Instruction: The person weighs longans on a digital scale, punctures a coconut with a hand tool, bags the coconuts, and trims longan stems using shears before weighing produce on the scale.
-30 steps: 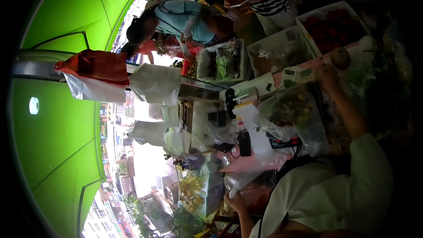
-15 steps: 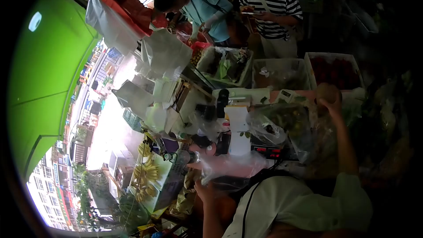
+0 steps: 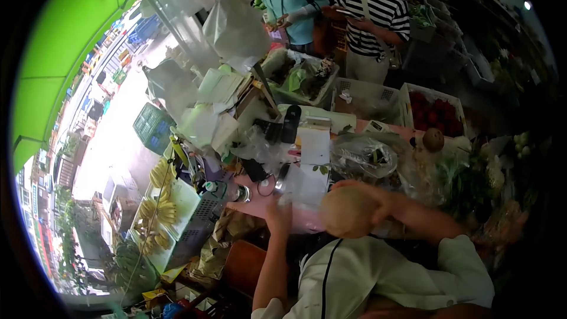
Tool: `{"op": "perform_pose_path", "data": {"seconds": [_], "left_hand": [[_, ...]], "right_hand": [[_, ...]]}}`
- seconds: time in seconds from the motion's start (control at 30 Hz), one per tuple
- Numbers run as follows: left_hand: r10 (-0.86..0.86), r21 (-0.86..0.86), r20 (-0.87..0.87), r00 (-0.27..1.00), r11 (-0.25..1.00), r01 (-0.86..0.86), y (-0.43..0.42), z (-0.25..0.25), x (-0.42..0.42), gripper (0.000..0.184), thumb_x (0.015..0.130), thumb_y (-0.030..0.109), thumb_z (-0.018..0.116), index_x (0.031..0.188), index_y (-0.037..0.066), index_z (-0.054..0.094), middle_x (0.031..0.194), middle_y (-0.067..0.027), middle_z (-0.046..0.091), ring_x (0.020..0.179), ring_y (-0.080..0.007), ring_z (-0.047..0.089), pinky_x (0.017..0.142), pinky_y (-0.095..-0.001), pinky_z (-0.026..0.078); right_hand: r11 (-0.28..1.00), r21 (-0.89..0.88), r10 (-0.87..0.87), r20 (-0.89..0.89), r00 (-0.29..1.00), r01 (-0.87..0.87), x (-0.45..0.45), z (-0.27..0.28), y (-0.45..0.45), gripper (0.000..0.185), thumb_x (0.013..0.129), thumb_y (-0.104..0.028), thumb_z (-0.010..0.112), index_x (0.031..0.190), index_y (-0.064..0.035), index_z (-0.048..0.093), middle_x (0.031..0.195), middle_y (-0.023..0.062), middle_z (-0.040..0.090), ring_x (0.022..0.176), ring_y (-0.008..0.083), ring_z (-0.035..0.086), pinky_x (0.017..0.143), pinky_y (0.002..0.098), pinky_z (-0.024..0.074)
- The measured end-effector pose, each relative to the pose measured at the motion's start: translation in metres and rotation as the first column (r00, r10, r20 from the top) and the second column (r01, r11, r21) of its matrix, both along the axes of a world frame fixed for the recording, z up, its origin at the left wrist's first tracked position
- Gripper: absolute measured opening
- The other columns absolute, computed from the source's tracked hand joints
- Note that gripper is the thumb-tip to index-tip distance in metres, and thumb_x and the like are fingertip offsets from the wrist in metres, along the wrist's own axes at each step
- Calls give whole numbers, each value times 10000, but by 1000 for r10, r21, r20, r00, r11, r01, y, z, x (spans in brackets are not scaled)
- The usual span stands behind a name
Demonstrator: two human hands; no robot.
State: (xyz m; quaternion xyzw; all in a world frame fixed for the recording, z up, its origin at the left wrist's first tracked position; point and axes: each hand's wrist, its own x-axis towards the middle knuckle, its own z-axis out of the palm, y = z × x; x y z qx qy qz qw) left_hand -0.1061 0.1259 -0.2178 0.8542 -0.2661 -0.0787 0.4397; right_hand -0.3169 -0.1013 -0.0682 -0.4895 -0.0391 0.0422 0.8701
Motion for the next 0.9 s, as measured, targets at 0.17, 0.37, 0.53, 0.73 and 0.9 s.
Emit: {"op": "perform_pose_path", "data": {"seconds": [0.17, 0.37, 0.53, 0.73, 0.9], "left_hand": [[59, -57, -345, 937, 995, -84, 28, -9, 19, 459, 856, 270, 732, 1231, 32, 615, 1025, -218, 686, 949, -357, 672, 829, -417, 518], [40, 134, -882, 470, 977, 169, 85, -26, -2, 676, 985, 607, 479, 1143, -12, 699, 933, -163, 715, 863, -246, 655, 808, -356, 505], [-124, -95, -867, 482, 992, 83, 90, -5, -17, 647, 1013, 591, 451, 1013, 28, 769, 791, -121, 695, 820, -193, 620, 789, -331, 493], [117, -27, -600, 791, 986, -166, 95, -20, 21, 530, 1040, 392, 457, 894, -39, 728, 722, -151, 704, 698, -269, 695, 686, -387, 516], [221, -18, -482, 848, 965, -262, 94, -13, 49, 509, 1045, 373, 474, 872, -43, 711, 714, -141, 689, 657, -255, 659, 651, -386, 501]], "right_hand": [[964, -213, 56, -426, 903, -161, 82, -96, 74, 1072, 660, -304, 940, 1513, -68, 335, 1452, 127, 449, 1330, 215, 466, 1101, 391, 395], [369, -927, -177, 8, 984, 74, 107, -167, 109, 950, 703, -365, 889, 1465, -87, 394, 1422, 195, 444, 1303, 359, 470, 1095, 440, 408], [-164, -986, 0, -12, 1000, -12, 117, -194, 98, 904, 648, -267, 851, 1444, -124, 450, 1466, 191, 377, 1332, 446, 381, 1063, 544, 401], [-488, -867, 181, 12, 983, 101, 106, -245, 88, 734, 773, -243, 749, 1452, -227, 472, 1475, 168, 376, 1363, 447, 354, 1007, 606, 417], [-473, -879, 55, -94, 994, -57, 108, -208, 80, 675, 821, -235, 686, 1460, -247, 470, 1565, 145, 328, 1381, 381, 370, 1060, 619, 379]]}}
